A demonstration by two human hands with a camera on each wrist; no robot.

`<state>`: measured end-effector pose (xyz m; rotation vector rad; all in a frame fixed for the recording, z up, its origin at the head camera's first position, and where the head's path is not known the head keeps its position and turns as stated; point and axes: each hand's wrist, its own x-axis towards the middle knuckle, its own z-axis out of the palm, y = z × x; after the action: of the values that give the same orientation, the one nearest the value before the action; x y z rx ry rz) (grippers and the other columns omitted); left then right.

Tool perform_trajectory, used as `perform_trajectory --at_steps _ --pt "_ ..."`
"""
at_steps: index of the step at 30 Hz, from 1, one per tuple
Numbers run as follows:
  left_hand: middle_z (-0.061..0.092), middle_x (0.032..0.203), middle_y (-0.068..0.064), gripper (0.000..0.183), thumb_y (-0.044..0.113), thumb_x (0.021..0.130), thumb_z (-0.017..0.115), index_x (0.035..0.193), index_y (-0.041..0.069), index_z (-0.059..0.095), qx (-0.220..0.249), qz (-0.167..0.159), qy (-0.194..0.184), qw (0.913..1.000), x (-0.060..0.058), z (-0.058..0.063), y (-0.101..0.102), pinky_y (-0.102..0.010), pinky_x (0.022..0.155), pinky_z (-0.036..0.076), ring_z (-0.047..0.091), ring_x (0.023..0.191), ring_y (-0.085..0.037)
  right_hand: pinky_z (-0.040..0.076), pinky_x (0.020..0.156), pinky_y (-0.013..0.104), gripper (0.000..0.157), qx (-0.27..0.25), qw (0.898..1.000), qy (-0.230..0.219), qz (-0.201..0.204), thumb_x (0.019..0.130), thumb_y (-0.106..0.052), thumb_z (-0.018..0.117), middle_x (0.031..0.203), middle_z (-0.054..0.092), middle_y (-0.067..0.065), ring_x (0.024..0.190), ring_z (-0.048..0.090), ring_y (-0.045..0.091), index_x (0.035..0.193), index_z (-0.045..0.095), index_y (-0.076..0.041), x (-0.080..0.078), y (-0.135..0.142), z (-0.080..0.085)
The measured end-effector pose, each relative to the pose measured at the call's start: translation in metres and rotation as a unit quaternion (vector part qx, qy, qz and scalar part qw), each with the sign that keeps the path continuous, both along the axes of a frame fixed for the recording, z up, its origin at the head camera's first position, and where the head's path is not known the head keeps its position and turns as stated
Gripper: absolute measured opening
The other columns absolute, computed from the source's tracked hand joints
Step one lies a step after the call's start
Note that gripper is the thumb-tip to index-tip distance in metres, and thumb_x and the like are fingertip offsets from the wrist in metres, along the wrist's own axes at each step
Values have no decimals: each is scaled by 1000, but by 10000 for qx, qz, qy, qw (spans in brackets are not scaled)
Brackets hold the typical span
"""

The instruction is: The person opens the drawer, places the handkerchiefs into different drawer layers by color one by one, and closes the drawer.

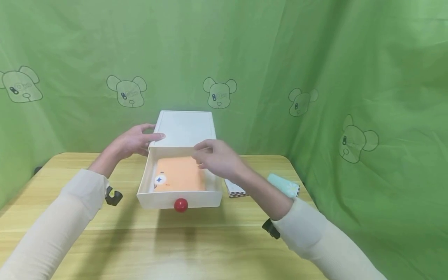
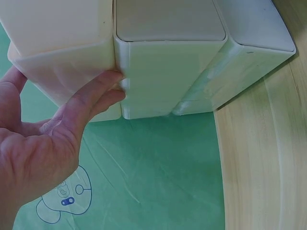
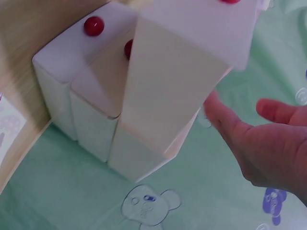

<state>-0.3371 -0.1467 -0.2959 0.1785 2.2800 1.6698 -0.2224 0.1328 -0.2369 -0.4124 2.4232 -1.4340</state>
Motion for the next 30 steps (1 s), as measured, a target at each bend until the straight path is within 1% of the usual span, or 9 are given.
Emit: perform_trajectory --at_steps 4,8,11,13,15,20,25,30 --pt "49 134 -21 94 38 85 70 153 12 10 29 -11 2 10000 0 1 0 -43 81 58 58 111 -39 55 90 36 28 -960 9952 -103 160 97 -18 54 108 64 22 102 64 35 121 57 -4 15 -4 3" --pt "50 132 -20 94 37 85 71 153 12 12 63 16 -14 10000 0 1 0 -43 80 59 59 110 -39 56 88 38 27 -1351 9892 -362 429 98 -18 50 103 64 24 97 64 39 117 60 -1 30 -8 6" --pt "50 132 -21 94 37 85 71 153 12 11 73 14 -22 10000 0 1 0 -44 80 59 58 110 -39 56 87 39 31 -1390 9858 -609 718 100 -21 47 104 62 27 96 64 40 116 60 2 39 -11 6" --pt "49 133 -21 95 37 85 71 153 12 11 80 9 -29 10000 0 1 0 -44 80 58 58 111 -40 57 86 41 33 -1395 9828 -795 911 99 -22 47 103 62 29 95 64 41 113 60 5 45 -13 6" --pt "49 133 -21 95 37 85 71 153 12 11 75 -5 -27 10000 0 1 0 -44 81 58 58 111 -40 58 84 42 36 -1341 9803 -950 1093 99 -24 48 100 63 28 91 66 41 110 61 8 52 -14 4" --pt "51 131 -20 94 37 84 71 153 12 12 33 7 -24 10000 0 1 0 -43 81 58 57 112 -40 59 76 44 36 -1162 9745 -1315 1397 97 -25 50 87 66 24 77 68 36 99 63 8 68 -17 -3" --pt "50 132 -20 95 38 84 71 153 13 12 10 8 -27 10000 -1 0 -1 -43 81 58 55 114 -41 60 74 45 37 -1066 9642 -1921 1483 96 -28 50 84 67 22 72 69 30 98 63 7 75 -17 -16" --pt "49 132 -20 95 38 84 71 153 13 12 17 4 -43 10000 -1 -1 -1 -43 81 58 56 113 -41 60 73 46 42 -1078 9525 -2438 1470 95 -33 50 84 68 22 72 69 29 99 60 8 76 -15 -32"
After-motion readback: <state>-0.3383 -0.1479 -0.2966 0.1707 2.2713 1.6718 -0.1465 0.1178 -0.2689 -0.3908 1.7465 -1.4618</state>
